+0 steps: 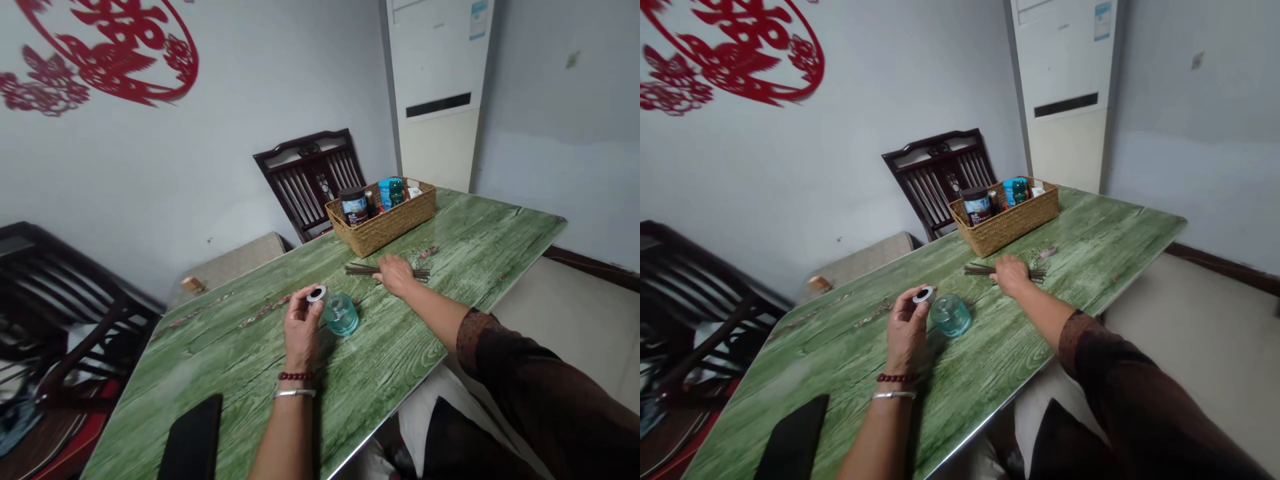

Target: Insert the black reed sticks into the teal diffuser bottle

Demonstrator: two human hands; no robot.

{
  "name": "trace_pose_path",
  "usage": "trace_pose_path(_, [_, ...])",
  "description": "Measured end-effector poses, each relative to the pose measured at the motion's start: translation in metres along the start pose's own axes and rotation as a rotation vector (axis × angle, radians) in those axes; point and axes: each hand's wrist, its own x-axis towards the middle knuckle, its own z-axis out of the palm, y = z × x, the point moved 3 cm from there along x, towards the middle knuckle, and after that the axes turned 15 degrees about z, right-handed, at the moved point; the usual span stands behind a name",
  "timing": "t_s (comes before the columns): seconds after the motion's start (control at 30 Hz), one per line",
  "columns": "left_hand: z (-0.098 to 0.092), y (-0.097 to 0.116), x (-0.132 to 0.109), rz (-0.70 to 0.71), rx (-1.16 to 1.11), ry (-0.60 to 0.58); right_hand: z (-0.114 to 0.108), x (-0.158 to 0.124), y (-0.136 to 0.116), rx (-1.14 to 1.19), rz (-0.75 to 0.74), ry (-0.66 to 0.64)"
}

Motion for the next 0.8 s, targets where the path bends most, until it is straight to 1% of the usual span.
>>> trace_pose_path(0.1, [0.003,-0.005,-0.003,-0.021,0.034,-0.064,0.003,0.002,-0.001,0.002,-0.024,0.011])
trace_pose_path(0.2, [0.007,-0.003,-0.005,-0.058,0.046,-0.145,0.002,0.001,-0.002,0.023,-0.044,0.02])
trace_pose_path(0.37, [0.008,0.001,-0.007,-0.097,0.124,-0.207,-0.01,-0.002,-0.002,0.129,-0.081,0.074])
trace_pose_path(0.43, [0.007,0.001,-0.008,-0.104,0.15,-0.223,-0.019,-0.006,-0.004,0.218,-0.139,0.112])
trace_pose_path(0.5, [0.007,0.002,-0.007,-0.104,0.162,-0.226,-0.028,-0.012,-0.009,0.351,-0.256,0.097])
trace_pose_path(0.53, [0.007,0.002,-0.007,-0.104,0.165,-0.228,-0.031,-0.016,-0.013,0.431,-0.329,0.047])
trace_pose_path(0.57, [0.007,0.003,-0.007,-0.102,0.167,-0.232,-0.033,-0.02,-0.018,0.513,-0.399,-0.039])
trace_pose_path(0.63, [0.008,0.003,-0.007,-0.098,0.165,-0.249,-0.031,-0.029,-0.031,0.66,-0.491,-0.296])
trace_pose_path(0.7, [0.007,0.002,-0.006,-0.089,0.156,-0.27,-0.025,-0.037,-0.045,0.76,-0.51,-0.542])
trace_pose_path(0.73, [0.007,0.001,-0.007,-0.083,0.152,-0.285,-0.021,-0.041,-0.052,0.793,-0.498,-0.614])
trace_pose_path(0.77, [0.007,0.0,-0.007,-0.072,0.156,-0.299,-0.017,-0.044,-0.058,0.823,-0.475,-0.646])
trace_pose_path(0.8, [0.007,-0.001,-0.007,-0.058,0.169,-0.306,-0.014,-0.046,-0.064,0.849,-0.447,-0.645])
